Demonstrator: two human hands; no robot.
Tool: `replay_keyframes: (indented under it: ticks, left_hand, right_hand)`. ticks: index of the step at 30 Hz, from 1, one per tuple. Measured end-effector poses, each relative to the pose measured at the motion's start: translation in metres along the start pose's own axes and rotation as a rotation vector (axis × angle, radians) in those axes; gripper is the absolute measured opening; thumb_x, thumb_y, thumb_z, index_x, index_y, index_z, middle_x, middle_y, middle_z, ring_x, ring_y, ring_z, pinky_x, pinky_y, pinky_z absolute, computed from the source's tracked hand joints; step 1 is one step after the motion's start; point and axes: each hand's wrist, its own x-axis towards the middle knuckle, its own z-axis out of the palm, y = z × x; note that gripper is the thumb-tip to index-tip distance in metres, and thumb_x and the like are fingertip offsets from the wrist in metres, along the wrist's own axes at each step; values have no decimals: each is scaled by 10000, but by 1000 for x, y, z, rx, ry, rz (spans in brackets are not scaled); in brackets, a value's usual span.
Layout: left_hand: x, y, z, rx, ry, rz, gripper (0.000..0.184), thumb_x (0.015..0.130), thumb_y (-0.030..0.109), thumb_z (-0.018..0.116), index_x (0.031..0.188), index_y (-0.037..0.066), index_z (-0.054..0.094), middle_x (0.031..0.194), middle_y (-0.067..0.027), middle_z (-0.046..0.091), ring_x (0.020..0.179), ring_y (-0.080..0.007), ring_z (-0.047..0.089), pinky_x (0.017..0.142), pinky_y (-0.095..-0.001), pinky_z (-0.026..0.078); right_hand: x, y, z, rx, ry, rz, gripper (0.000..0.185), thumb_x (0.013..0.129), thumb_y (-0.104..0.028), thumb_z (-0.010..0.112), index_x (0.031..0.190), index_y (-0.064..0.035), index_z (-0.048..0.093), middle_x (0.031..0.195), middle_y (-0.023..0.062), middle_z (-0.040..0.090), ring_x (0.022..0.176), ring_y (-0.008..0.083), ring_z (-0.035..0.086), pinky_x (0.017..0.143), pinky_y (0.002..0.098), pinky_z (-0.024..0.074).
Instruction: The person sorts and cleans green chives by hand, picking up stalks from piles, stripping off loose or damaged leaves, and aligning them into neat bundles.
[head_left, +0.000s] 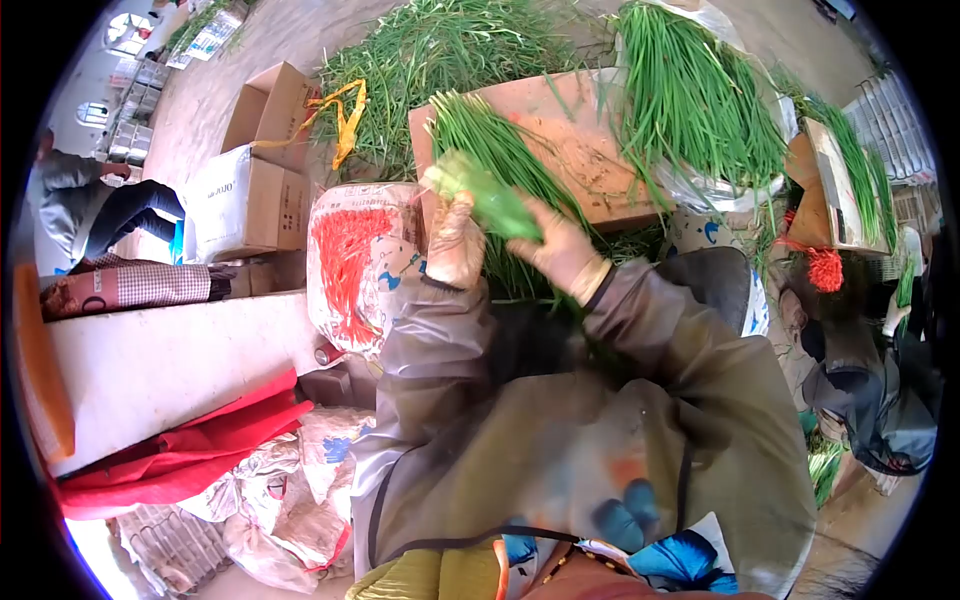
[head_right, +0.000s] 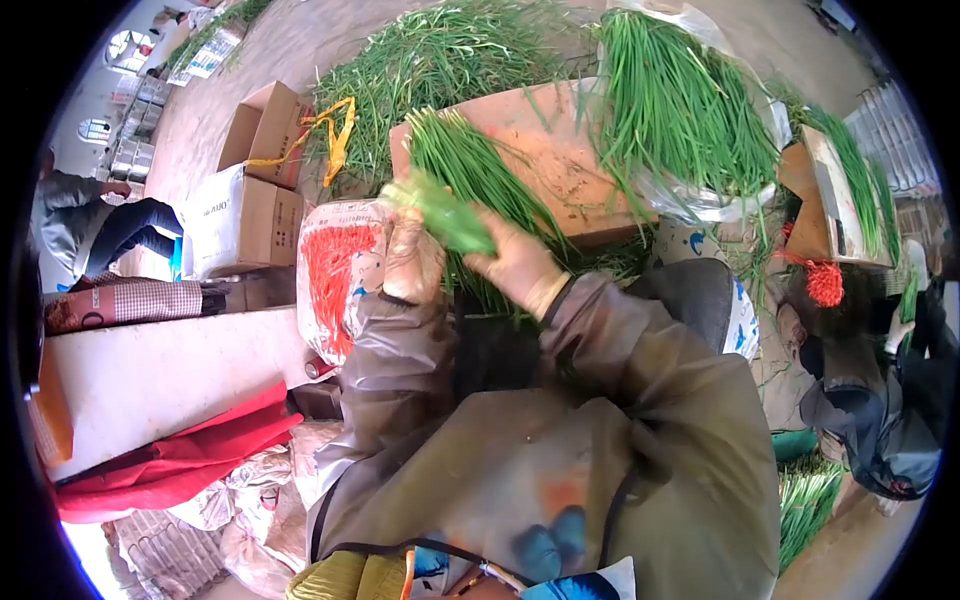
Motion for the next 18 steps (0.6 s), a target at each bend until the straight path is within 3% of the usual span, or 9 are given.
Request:
replay_keyframes:
  ticks: [3,5,8,11,12,13,15,16,18]
  left_hand:
    - [50,-13,-64,642,398,-57,638,806,201,656,1319,17,323,1223,-132,463,1085,-214,488,917,-336,386]
    - [78,-24,-104,638,394,-12,698,796,210,668,1340,7,280,1212,-140,462,1061,-213,492,895,-321,392]
    - [104,-44,-141,741,464,28,783,740,216,736,1321,-45,280,1116,-167,524,1022,-234,492,894,-331,368]
    - [113,-57,-150,903,440,-27,798,773,308,697,1335,-42,251,1189,-200,492,1069,-267,480,929,-346,356]
    - [113,-61,-152,1016,313,54,775,798,329,667,1330,-51,251,1199,-206,485,1092,-282,465,941,-336,345]
    - [109,-53,-112,1135,216,173,760,817,307,648,1329,-76,237,1216,-205,474,1100,-281,459,954,-326,333]
    - [105,-76,-110,1782,275,252,738,828,251,633,1350,-57,212,1219,-210,469,1089,-281,467,955,-334,331]
    - [113,-116,-164,1237,319,257,756,818,225,633,1368,-37,186,1221,-235,463,1107,-314,458,959,-350,330]
    - [113,-110,-165,1220,309,138,801,803,249,638,1373,-39,154,1280,-264,388,1174,-352,390,991,-364,297]
  right_hand:
    - [73,31,-43,273,-49,297,582,783,-156,664,1285,-30,398,1014,98,607,851,179,586,746,299,466]
    - [128,69,-52,176,-23,336,531,752,-162,684,1218,-38,461,880,83,601,685,140,556,598,277,464]
    - [185,109,-27,144,80,272,512,741,-168,694,1188,-38,479,868,114,614,747,192,590,663,318,468]
    - [189,135,19,-701,-21,369,565,819,-312,577,1299,-87,383,1153,214,526,1048,372,515,877,419,411]
    - [180,111,21,-591,-74,491,581,818,-308,558,1325,-111,356,1237,200,463,1073,374,491,878,435,412]
    - [173,135,41,-672,66,256,588,807,-278,557,1334,-121,349,1225,195,471,1040,379,501,867,449,413]
    - [155,131,64,-592,-20,190,603,770,-222,558,1318,-64,362,1130,190,513,979,355,531,841,440,433]
    - [154,128,65,-598,-26,196,603,770,-222,558,1318,-64,362,1130,190,513,979,355,531,841,440,433]
    - [153,127,66,-592,-80,296,574,789,-224,549,1319,-91,371,1125,189,514,985,356,531,841,441,434]
